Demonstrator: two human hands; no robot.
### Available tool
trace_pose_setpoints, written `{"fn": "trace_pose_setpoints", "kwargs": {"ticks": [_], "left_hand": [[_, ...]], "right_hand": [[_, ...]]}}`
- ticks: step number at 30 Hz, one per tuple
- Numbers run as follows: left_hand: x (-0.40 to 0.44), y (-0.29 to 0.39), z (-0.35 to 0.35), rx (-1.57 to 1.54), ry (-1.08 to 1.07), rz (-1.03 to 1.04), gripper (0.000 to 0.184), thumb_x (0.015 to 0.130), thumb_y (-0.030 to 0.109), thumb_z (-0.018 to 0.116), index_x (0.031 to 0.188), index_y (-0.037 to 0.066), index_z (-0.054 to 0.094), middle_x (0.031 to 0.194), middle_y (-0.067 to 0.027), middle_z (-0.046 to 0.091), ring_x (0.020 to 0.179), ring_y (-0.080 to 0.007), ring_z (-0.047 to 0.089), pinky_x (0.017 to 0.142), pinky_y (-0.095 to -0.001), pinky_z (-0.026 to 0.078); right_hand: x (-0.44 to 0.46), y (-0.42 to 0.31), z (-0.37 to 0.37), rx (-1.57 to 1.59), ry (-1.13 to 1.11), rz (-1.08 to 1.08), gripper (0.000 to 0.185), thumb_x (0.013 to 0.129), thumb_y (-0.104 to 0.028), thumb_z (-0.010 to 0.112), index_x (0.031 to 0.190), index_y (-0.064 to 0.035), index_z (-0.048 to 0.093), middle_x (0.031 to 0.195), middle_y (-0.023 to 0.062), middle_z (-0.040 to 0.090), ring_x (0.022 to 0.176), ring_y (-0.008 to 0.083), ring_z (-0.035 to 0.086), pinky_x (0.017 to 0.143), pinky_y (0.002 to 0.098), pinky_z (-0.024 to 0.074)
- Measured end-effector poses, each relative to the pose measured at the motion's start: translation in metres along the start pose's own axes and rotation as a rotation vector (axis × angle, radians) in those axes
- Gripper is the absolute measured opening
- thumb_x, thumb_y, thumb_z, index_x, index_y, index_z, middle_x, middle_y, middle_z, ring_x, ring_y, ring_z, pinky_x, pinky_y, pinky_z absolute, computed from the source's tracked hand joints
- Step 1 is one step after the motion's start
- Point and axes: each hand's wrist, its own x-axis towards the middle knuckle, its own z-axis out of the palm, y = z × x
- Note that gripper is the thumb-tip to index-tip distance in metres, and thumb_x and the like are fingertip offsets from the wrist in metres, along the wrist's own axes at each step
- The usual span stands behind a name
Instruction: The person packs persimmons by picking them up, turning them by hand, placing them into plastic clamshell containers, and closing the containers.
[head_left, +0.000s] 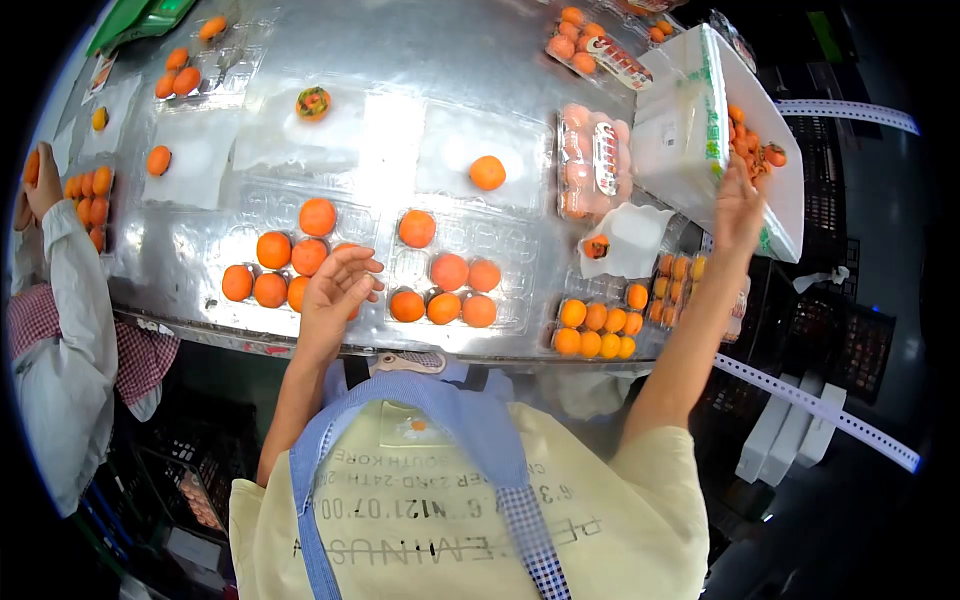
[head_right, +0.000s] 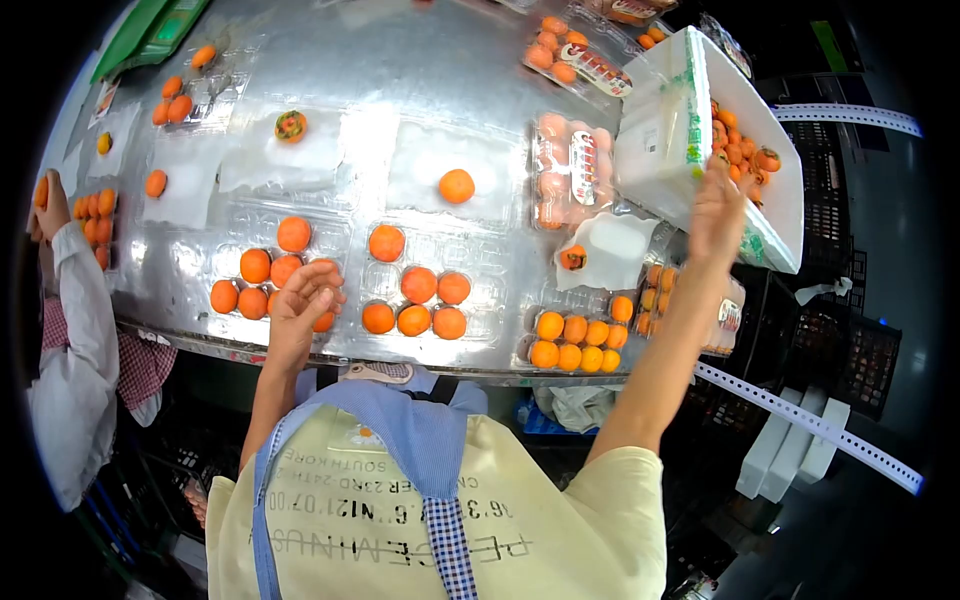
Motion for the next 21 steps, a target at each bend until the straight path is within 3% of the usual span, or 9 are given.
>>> {"fn": "trace_pose_setpoints", "kwargs": {"ticks": [3,4,6,8,9,11,14,21], "left_hand": [[-0.001,-0.002,0.001,-0.013,0.033,-0.004,0.029,0.089,0.008,0.057,0.117,0.004,0.053,0.102,-0.006,0.06,0.087,-0.0119,0.058,0.073,-0.0255,0.046],[-0.002,-0.002,0.0,-0.014,0.042,-0.006,0.028,0.089,0.009,0.057,0.116,0.004,0.053,0.102,-0.0059,0.06,0.086,-0.0118,0.058,0.072,-0.0254,0.046],[-0.002,-0.003,0.0,-0.015,0.056,-0.003,0.027,0.089,0.009,0.057,0.115,0.004,0.054,0.1,-0.0056,0.061,0.086,-0.0115,0.058,0.072,-0.0252,0.046],[-0.003,-0.003,0.0,-0.014,0.069,-0.003,0.026,0.089,0.008,0.057,0.114,0.003,0.054,0.1,-0.0055,0.061,0.084,-0.0117,0.058,0.072,-0.0247,0.046],[-0.003,-0.002,0.0,-0.013,0.073,-0.003,0.026,0.089,0.007,0.057,0.114,0.003,0.055,0.099,-0.0054,0.062,0.084,-0.0118,0.058,0.073,-0.0244,0.046],[-0.004,-0.004,0.0,-0.009,0.077,-0.021,0.026,0.089,0.008,0.058,0.114,0.004,0.055,0.099,-0.0051,0.062,0.084,-0.0115,0.058,0.073,-0.0245,0.046],[-0.003,-0.004,0.002,0.003,0.069,-0.044,0.026,0.089,0.01,0.059,0.114,0.004,0.055,0.099,-0.0049,0.062,0.084,-0.0114,0.058,0.074,-0.0247,0.046],[-0.001,-0.004,0.002,0.015,0.049,-0.064,0.026,0.089,0.012,0.059,0.114,0.005,0.056,0.098,-0.0049,0.062,0.084,-0.0116,0.058,0.073,-0.0253,0.046]], "right_hand": [[-0.075,0.072,0.078,-0.442,-0.037,0.205,0.029,0.084,-0.012,0.064,0.11,-0.0001,0.061,0.102,0.0069,0.064,0.086,0.0111,0.059,0.073,0.024,0.0489],[-0.096,0.095,0.09,-0.663,-0.188,0.312,0.029,0.082,-0.011,0.065,0.11,-0.0019,0.062,0.098,0.0038,0.065,0.083,0.0113,0.06,0.072,0.0251,0.0492],[-0.132,0.146,0.117,-0.735,-0.462,0.322,0.037,0.079,-0.015,0.069,0.113,-0.0008,0.061,0.096,0.0052,0.065,0.081,0.0128,0.059,0.071,0.0255,0.0482],[-0.162,0.172,0.144,-0.902,-0.641,0.253,0.038,0.077,-0.016,0.07,0.113,-0.0044,0.061,0.095,0.0051,0.065,0.082,0.0127,0.059,0.072,0.0252,0.0477],[-0.172,0.178,0.157,-0.985,-0.728,0.203,0.042,0.074,-0.017,0.073,0.113,-0.0055,0.061,0.1,0.0093,0.064,0.09,0.0175,0.061,0.078,0.0294,0.0479],[-0.186,0.193,0.172,-1.102,-0.857,-0.13,0.047,0.07,-0.019,0.075,0.112,-0.0058,0.06,0.105,0.0118,0.061,0.097,0.0253,0.058,0.081,0.0356,0.0471],[-0.196,0.202,0.186,-1.222,-0.901,-0.273,0.051,0.063,-0.021,0.078,0.107,-0.0065,0.058,0.101,0.0095,0.056,0.097,0.0281,0.054,0.079,0.0374,0.0449],[-0.198,0.205,0.189,-1.308,-0.885,-0.254,0.05,0.062,-0.019,0.078,0.105,-0.0055,0.057,0.097,0.0095,0.055,0.091,0.0274,0.055,0.075,0.0379,0.0459]]}}
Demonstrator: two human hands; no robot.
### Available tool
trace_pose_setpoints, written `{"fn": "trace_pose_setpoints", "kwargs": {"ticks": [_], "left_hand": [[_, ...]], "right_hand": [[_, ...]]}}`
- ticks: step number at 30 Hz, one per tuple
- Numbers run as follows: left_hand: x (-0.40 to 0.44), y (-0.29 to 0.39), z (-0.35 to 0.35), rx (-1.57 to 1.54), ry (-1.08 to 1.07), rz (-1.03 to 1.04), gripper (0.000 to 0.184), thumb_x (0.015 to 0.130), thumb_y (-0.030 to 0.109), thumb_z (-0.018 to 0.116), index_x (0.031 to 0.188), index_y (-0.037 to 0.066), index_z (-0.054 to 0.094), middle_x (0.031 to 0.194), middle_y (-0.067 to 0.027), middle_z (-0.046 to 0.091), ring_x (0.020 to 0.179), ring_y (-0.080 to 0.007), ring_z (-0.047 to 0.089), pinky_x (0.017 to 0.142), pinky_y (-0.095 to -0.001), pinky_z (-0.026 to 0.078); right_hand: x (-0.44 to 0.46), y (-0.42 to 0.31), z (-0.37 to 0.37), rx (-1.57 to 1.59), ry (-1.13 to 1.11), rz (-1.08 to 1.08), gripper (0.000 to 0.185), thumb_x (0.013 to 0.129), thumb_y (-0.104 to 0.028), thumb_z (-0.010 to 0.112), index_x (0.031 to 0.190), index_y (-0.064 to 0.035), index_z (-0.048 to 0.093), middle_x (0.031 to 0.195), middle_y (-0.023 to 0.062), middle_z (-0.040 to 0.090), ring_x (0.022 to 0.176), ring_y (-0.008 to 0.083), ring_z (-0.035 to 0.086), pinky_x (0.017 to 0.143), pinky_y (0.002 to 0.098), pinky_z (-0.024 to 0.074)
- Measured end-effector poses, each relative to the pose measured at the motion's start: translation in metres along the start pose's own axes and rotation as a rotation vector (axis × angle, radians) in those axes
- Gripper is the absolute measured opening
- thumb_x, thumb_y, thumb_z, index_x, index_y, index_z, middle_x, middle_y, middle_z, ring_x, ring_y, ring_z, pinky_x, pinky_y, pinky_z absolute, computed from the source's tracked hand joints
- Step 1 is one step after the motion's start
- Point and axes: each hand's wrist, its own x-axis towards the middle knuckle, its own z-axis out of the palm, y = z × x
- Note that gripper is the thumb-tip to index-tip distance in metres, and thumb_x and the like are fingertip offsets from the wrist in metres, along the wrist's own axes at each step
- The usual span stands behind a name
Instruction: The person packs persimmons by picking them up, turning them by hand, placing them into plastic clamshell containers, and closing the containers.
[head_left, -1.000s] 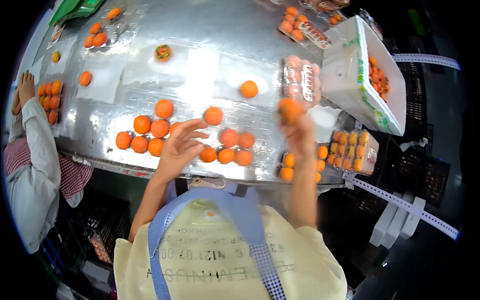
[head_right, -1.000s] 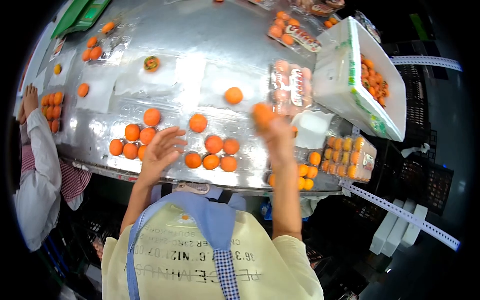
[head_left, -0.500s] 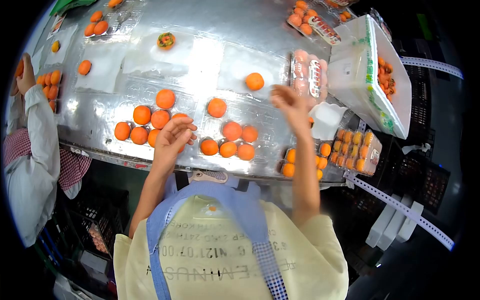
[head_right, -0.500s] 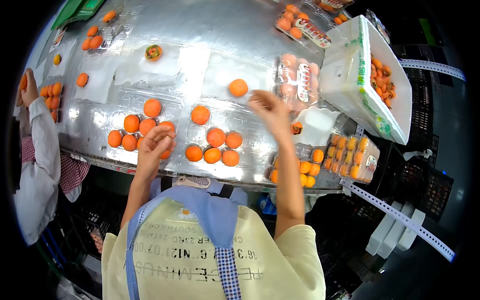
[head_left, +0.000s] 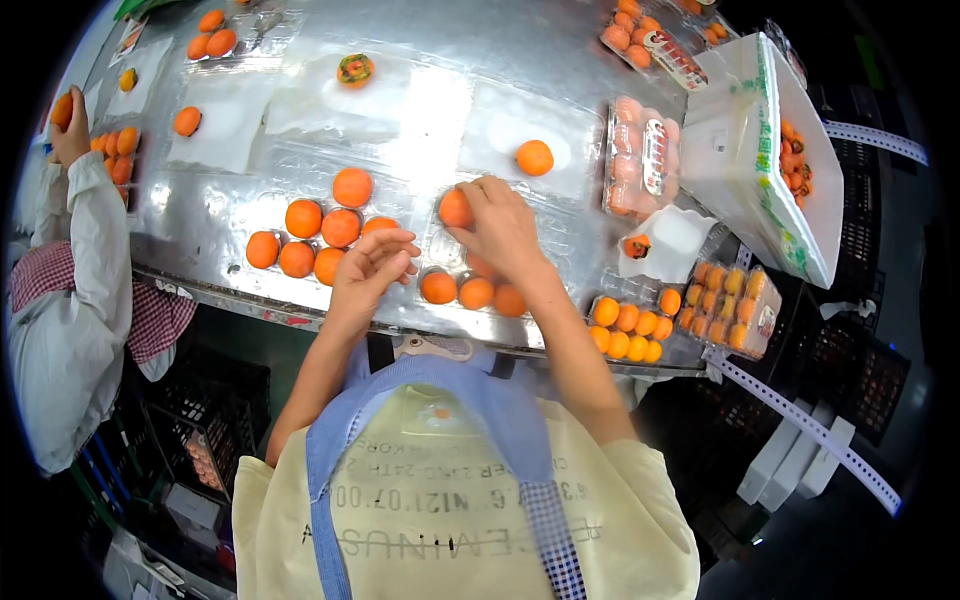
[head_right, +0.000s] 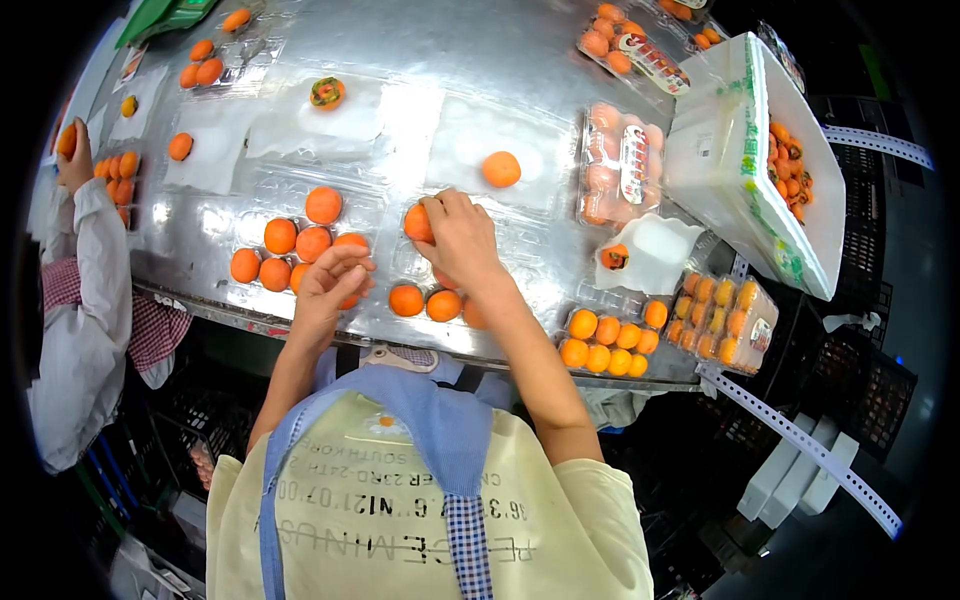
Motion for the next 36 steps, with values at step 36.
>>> {"fn": "trace_pose_setpoints", "kwargs": {"ticks": [36], "left_hand": [[-0.009,0.028,0.045,-0.091,-0.142,0.309,0.046,0.078,-0.008,0.063,0.121,0.001,0.049,0.123,-0.0121,0.052,0.115,-0.0212,0.052,0.093,-0.0346,0.047]], "right_hand": [[-0.04,-0.042,-0.046,1.457,0.052,0.135,0.04,0.081,-0.008,0.066,0.117,0.0034,0.053,0.113,0.0108,0.055,0.101,0.0173,0.055,0.083,0.0312,0.0486]]}}
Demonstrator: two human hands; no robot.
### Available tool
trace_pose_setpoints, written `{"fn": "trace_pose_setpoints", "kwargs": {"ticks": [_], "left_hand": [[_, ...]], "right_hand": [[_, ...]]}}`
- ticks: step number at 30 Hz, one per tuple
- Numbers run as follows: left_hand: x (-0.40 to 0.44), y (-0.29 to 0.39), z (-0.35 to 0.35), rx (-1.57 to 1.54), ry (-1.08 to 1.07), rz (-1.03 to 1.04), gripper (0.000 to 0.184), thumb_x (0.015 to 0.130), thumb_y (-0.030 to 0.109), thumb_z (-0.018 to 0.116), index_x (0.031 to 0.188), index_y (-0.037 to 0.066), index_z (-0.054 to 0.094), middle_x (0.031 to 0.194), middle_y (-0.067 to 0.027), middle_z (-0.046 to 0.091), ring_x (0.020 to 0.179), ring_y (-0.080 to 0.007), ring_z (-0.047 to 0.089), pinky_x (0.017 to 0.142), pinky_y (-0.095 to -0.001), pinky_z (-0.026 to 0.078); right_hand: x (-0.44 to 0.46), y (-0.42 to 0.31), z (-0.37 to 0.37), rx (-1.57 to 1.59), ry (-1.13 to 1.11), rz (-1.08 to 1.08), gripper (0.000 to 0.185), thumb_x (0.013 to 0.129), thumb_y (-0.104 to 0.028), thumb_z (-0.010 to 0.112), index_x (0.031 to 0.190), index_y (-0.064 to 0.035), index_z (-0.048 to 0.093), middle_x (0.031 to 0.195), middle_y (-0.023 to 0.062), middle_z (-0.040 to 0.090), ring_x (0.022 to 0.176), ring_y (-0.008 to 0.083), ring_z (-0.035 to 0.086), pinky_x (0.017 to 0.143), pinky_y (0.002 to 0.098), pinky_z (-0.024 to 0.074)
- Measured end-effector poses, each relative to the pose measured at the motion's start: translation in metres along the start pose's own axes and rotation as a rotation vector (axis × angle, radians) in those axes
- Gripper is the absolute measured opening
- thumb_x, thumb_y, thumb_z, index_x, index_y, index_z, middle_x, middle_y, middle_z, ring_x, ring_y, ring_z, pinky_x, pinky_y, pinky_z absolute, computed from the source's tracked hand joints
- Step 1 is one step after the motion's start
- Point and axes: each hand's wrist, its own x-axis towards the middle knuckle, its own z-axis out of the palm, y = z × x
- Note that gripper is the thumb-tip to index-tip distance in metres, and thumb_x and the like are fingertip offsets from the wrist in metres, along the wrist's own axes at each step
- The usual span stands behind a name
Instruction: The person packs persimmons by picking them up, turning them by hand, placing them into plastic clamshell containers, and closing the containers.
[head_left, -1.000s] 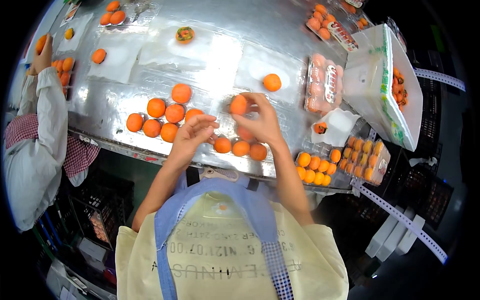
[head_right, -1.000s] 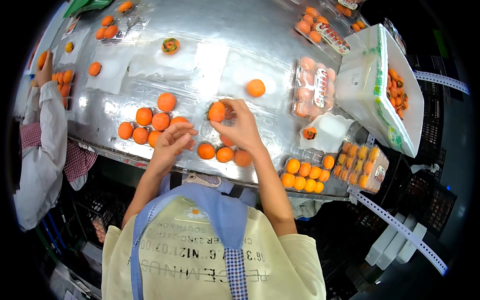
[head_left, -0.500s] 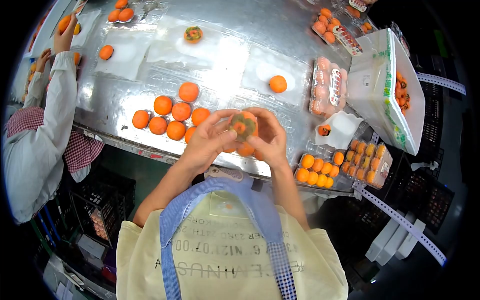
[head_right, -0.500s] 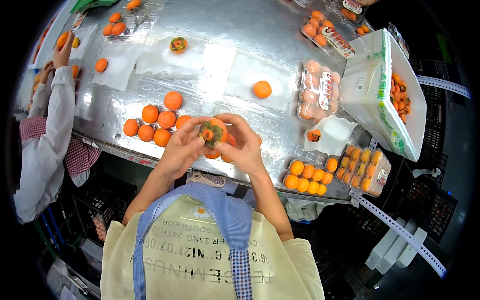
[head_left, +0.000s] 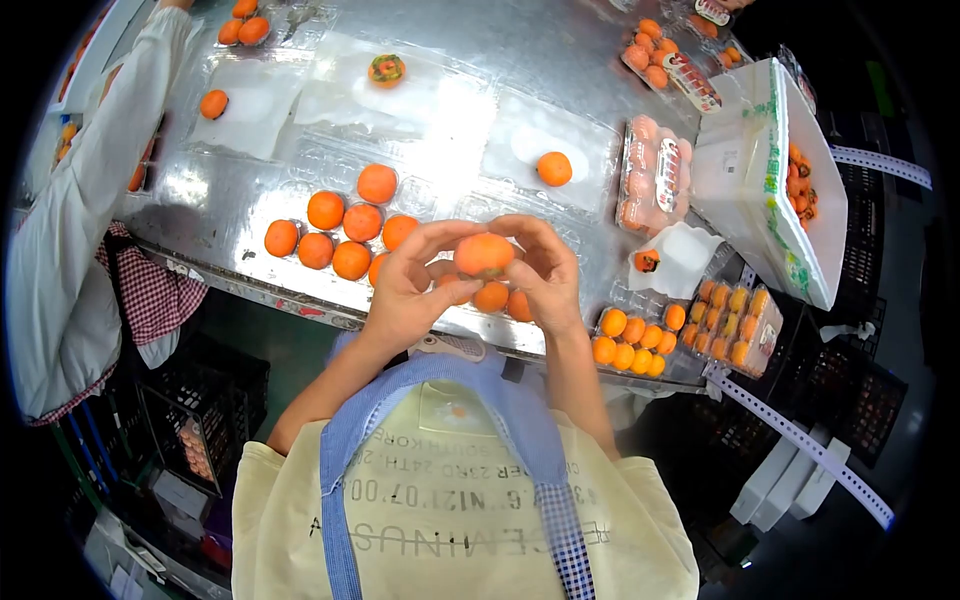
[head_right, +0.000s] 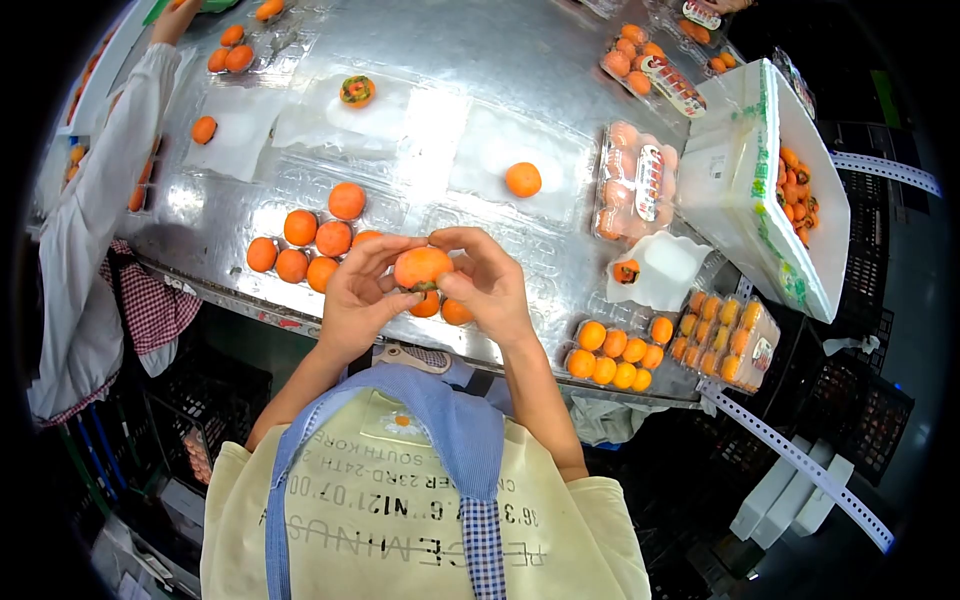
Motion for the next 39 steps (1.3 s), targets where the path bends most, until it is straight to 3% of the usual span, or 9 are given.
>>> {"fn": "trace_pose_setpoints", "kwargs": {"ticks": [2,8,17,20,24,33,39], "left_hand": [[-0.002,-0.002,-0.002,0.052,-0.004,0.02,0.047,0.077,-0.011,0.062,0.12,0.001,0.048,0.125,-0.0147,0.051,0.117,-0.022,0.051,0.096,-0.0347,0.045],[-0.003,-0.002,-0.002,0.284,0.008,0.082,0.044,0.078,-0.002,0.066,0.119,0.004,0.052,0.121,-0.01,0.055,0.109,-0.0175,0.055,0.087,-0.0322,0.048],[0.0,0.01,0.003,0.779,0.074,0.271,0.043,0.069,-0.001,0.07,0.11,0.005,0.06,0.109,-0.0105,0.062,0.097,-0.0272,0.057,0.082,-0.0348,0.046],[0.0,0.009,0.002,0.855,0.057,0.305,0.051,0.064,-0.005,0.067,0.113,0.005,0.058,0.112,-0.0097,0.06,0.089,-0.0232,0.055,0.071,-0.0296,0.045],[0.002,0.005,0.0,0.929,0.054,0.387,0.05,0.062,-0.001,0.07,0.11,0.005,0.059,0.109,-0.0101,0.062,0.09,-0.0279,0.056,0.08,-0.036,0.044],[0.001,0.004,-0.002,0.906,0.024,0.318,0.05,0.063,0.008,0.075,0.111,0.005,0.06,0.111,-0.0079,0.062,0.089,-0.0246,0.057,0.081,-0.0338,0.044],[-0.001,0.009,-0.006,0.852,-0.063,0.275,0.052,0.067,0.015,0.077,0.115,0.006,0.059,0.117,-0.0087,0.06,0.099,-0.0251,0.056,0.084,-0.034,0.043]], "right_hand": [[0.0,-0.002,0.001,-0.021,-0.004,0.033,0.038,0.081,-0.007,0.066,0.116,0.0029,0.053,0.112,0.01,0.055,0.1,0.0163,0.055,0.083,0.0304,0.0486],[0.0,-0.005,0.003,-0.067,0.014,0.138,0.035,0.084,-0.009,0.064,0.116,0.0016,0.053,0.112,0.0091,0.056,0.104,0.017,0.055,0.089,0.0321,0.0464],[0.001,-0.002,0.005,-0.076,-0.023,0.259,0.037,0.087,-0.014,0.062,0.118,0.0028,0.051,0.114,0.0122,0.057,0.108,0.0186,0.055,0.093,0.0329,0.0436],[-0.001,-0.002,0.009,-0.157,-0.024,0.289,0.04,0.087,-0.015,0.062,0.12,0.0038,0.05,0.114,0.0117,0.057,0.107,0.0172,0.054,0.092,0.0313,0.0436],[-0.003,0.005,0.008,-0.249,-0.002,0.312,0.044,0.089,-0.017,0.06,0.125,0.0051,0.047,0.118,0.0102,0.054,0.107,0.0159,0.052,0.092,0.03,0.0427],[0.0,0.007,0.021,-0.25,-0.053,0.273,0.038,0.091,-0.017,0.058,0.123,-0.0004,0.044,0.105,0.0077,0.056,0.097,0.0126,0.055,0.083,0.0264,0.0457],[-0.005,0.021,0.016,-0.218,0.023,0.263,0.034,0.091,-0.019,0.056,0.118,-0.0004,0.048,0.103,0.0073,0.057,0.094,0.0121,0.055,0.081,0.0263,0.0456]]}}
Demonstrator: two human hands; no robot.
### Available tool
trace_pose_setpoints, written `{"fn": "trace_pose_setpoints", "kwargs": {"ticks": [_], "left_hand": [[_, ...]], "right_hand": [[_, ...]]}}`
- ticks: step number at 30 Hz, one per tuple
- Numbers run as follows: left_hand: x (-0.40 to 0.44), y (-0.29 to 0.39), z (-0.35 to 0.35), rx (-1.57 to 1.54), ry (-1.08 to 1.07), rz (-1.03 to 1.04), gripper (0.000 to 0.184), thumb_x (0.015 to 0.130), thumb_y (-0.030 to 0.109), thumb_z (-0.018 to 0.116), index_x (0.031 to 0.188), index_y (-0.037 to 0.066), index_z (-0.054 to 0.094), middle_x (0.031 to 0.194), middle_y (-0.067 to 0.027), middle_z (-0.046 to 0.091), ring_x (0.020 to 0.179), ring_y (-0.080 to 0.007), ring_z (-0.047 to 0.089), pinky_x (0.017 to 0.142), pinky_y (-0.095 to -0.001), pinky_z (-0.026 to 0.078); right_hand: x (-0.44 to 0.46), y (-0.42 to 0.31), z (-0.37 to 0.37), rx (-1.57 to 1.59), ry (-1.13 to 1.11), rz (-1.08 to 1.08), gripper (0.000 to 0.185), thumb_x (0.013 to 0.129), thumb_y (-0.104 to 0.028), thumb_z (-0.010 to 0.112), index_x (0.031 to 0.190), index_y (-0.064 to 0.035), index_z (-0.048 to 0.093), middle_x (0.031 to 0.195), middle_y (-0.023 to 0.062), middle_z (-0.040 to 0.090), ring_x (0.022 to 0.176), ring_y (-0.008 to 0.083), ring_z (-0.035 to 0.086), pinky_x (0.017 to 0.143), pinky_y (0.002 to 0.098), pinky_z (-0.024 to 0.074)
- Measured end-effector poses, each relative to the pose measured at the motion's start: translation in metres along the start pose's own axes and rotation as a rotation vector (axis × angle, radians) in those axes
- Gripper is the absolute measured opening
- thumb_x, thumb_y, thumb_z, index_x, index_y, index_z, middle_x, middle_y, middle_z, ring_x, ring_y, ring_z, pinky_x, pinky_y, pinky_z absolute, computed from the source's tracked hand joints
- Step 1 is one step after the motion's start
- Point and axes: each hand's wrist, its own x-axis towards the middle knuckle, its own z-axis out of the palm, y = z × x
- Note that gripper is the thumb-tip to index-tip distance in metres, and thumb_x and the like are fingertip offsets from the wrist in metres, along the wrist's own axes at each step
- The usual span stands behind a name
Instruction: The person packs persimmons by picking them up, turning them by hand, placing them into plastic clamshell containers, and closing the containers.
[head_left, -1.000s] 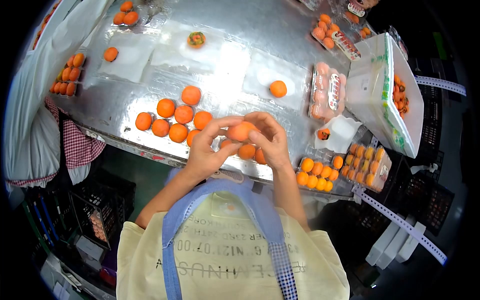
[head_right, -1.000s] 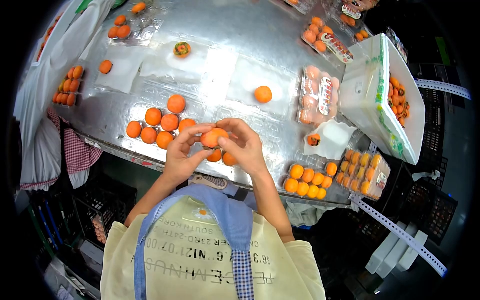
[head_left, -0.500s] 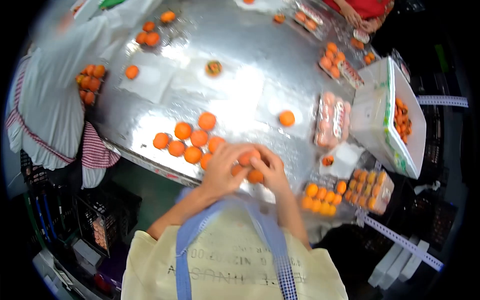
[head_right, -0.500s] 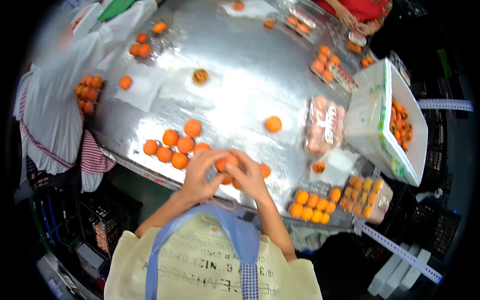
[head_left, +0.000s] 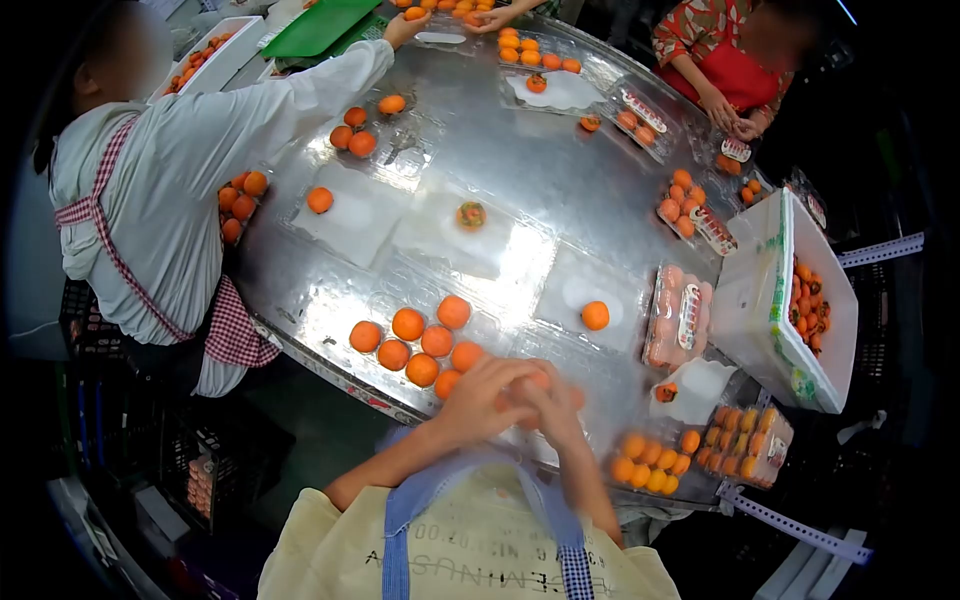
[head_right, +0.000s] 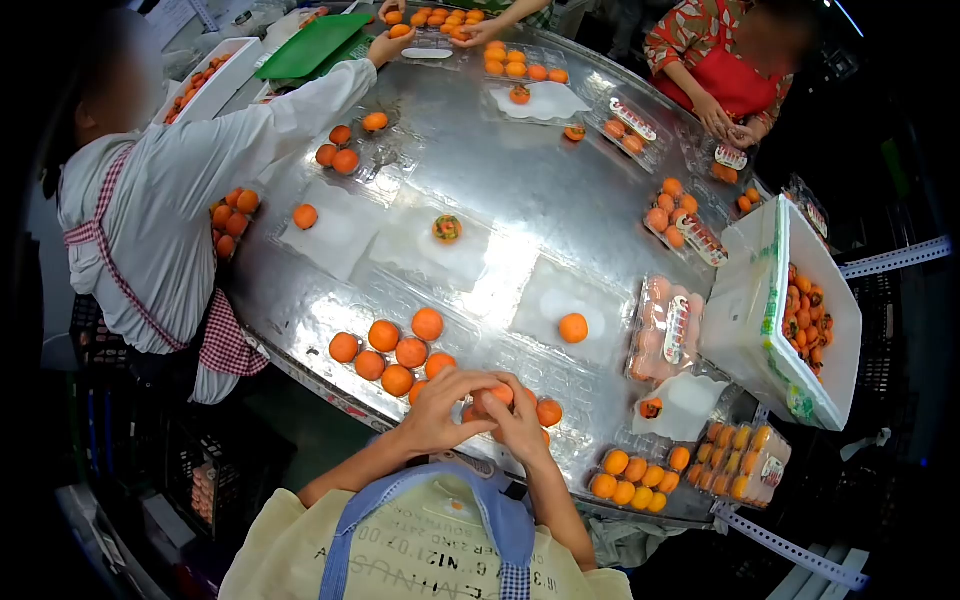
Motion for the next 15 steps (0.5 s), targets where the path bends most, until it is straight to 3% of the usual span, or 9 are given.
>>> {"fn": "trace_pose_setpoints", "kwargs": {"ticks": [7,15], "left_hand": [[-0.002,-0.004,-0.008,0.014,-0.111,0.016,0.052,0.071,0.02,0.075,0.119,0.007,0.058,0.119,-0.0089,0.059,0.106,-0.0263,0.053,0.089,-0.0353,0.042],[-0.007,-0.012,-0.005,0.018,-0.141,0.019,0.051,0.075,0.02,0.072,0.121,0.006,0.056,0.118,-0.0104,0.055,0.107,-0.0274,0.052,0.088,-0.036,0.042]], "right_hand": [[-0.007,-0.012,-0.003,0.149,-0.002,0.137,0.035,0.087,-0.018,0.059,0.115,0.0,0.05,0.103,0.0067,0.057,0.097,0.0141,0.053,0.086,0.0282,0.0432],[-0.006,-0.018,-0.001,-0.135,-0.082,0.017,0.043,0.078,-0.017,0.069,0.113,-0.0003,0.051,0.107,0.0079,0.055,0.099,0.0133,0.052,0.085,0.0273,0.0435]]}}
